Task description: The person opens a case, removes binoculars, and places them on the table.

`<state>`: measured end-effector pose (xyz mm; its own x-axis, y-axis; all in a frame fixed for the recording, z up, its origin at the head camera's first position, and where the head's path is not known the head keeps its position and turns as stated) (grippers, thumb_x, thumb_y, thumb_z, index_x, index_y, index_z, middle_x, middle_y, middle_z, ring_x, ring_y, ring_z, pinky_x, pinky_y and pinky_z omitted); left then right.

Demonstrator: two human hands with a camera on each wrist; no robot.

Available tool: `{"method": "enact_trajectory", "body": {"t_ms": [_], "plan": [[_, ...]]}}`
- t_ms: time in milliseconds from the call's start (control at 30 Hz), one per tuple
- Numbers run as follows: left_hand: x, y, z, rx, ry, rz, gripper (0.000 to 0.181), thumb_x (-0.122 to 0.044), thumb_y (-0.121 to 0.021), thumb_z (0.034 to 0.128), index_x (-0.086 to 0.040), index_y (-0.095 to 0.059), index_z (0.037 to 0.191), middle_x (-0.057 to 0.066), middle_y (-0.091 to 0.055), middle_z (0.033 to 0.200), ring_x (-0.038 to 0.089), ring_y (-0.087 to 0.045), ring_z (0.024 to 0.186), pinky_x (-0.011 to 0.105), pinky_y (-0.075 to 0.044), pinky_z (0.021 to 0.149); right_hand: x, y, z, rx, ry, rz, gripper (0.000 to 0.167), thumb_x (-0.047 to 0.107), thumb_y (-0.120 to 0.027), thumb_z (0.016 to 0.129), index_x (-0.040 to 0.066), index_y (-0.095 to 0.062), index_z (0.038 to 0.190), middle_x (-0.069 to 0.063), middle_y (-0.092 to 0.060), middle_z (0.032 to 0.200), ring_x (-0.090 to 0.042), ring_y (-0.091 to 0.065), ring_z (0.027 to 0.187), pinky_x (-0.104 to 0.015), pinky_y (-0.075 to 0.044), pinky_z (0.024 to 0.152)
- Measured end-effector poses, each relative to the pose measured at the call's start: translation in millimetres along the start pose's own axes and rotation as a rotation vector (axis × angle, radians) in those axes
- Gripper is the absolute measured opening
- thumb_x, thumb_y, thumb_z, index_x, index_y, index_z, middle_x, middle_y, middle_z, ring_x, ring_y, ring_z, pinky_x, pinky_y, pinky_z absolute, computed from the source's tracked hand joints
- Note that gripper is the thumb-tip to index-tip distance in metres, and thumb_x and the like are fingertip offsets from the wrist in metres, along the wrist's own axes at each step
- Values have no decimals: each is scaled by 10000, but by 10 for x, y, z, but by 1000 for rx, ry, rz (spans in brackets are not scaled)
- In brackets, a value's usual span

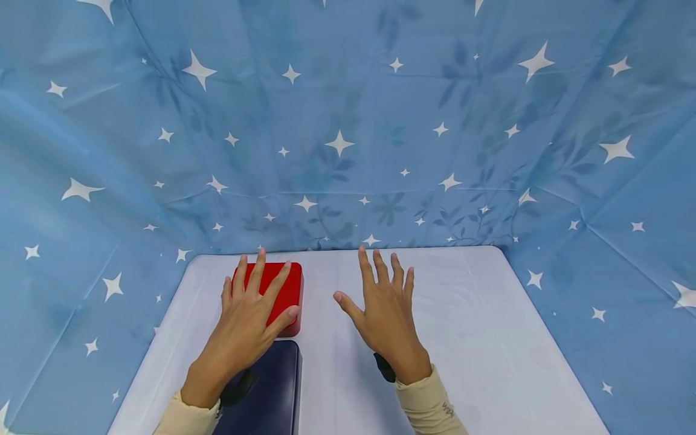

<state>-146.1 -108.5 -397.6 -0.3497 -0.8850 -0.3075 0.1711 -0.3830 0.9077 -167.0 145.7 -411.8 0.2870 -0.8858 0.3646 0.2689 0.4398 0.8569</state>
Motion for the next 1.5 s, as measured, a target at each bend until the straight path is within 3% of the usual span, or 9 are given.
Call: {"method": "enact_trajectory", "body": {"t_ms": [267,567,800,967,1267,1500], "plan": [[164,-72,-217,-36,44,-49,837,-580,-691,962,-241,-387,1664,212,-203,1762,509,-148,1609,844,-235,1163,101,-128,-102,-67,-9,101,970,551,-764,943,149,-295,1692,-218,-504,1588,-473,-447,1424,-702,-385,1129],[365,-144,-431,-42,116,-105,842,-507,-779,917,-205,-450,1631,231,-322,1708,499,-303,1540,810,-292,1155,246,-309,-237,-47,-69,190,961,525,-786,933,182,-305,1690,-171,-538,1539,-365,-504,1350,-557,-574,1006],[482,-208,-570,-39,170,-174,847,-497,-818,894,-205,-478,1613,226,-372,1675,477,-362,1479,779,-433,1081,313,-461,-354,-40,-128,269,968,507,-831,902,206,-338,1679,-146,-548,1511,-321,-514,1357,-551,-576,1004],[574,-263,-670,-54,229,-231,838,-509,-832,888,-209,-501,1597,205,-416,1648,445,-406,1434,728,-516,1022,351,-581,-436,-44,-148,345,986,460,-877,870,214,-357,1671,-120,-562,1472,-277,-570,1254,-489,-567,948],[747,-372,-908,-25,355,-269,827,-442,-873,868,-202,-523,1578,197,-495,1556,393,-446,1357,723,-484,1054,464,-836,-577,12,-193,408,999,403,-926,827,236,-386,1650,-34,-583,1392,-154,-604,1137,-314,-586,854],[847,-432,-1053,51,434,-289,859,-415,-885,863,-174,-500,1593,212,-485,1565,439,-449,1356,734,-454,1087,527,-995,-650,67,-223,472,1011,372,-957,790,222,-412,1628,-33,-585,1360,-151,-599,1106,-286,-582,821]]}}
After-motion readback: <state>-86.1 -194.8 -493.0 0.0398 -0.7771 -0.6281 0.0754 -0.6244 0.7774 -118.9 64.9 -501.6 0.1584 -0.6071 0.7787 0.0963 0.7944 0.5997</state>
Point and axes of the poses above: each hand's wrist, its own z-axis towards the middle knuckle, its own y-axis out of the back of the hand, x = y × z, the point moved 3 cm from there along z, towards the middle knuckle
